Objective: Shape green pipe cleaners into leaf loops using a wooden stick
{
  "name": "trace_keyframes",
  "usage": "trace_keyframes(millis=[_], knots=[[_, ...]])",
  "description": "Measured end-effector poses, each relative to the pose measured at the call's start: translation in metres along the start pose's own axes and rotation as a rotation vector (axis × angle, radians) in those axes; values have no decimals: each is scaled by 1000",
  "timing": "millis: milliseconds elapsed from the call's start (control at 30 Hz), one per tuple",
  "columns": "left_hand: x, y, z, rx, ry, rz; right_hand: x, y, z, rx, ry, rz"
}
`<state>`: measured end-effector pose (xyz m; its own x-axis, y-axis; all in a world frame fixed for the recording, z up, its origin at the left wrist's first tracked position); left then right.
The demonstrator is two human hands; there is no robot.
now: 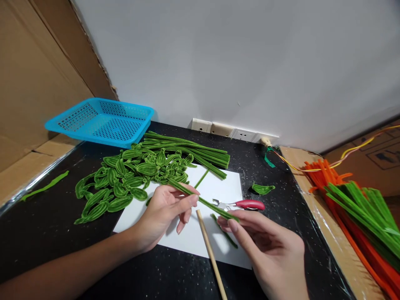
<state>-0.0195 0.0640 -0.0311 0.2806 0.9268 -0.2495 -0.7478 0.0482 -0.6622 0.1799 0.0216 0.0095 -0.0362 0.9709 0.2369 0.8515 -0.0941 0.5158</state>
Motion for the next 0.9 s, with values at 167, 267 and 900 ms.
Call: trace_keyframes(millis=[167,267,900], knots=[[-5,-7,-8,207,42,-95,-11,-12,-22,-291,410,-17],[-11,-10,-10,318,57,-92,-21,-20,-29,-387,608,-2],[-12,-5,-10,386,-1,-97,-24,-26,-39,-439,780,-78]])
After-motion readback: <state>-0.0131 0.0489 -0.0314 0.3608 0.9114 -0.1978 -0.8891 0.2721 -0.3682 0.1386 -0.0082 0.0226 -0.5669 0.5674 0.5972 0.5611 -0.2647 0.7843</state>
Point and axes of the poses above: each hand's wrist, its own x-axis towards the middle knuckle, its own y-axis out of the back of the hand, z = x × y, the point moved 6 cm from there along x, towards the middle knuckle, and after that the axes turned 14 degrees about -x, right-handed, at the moved point
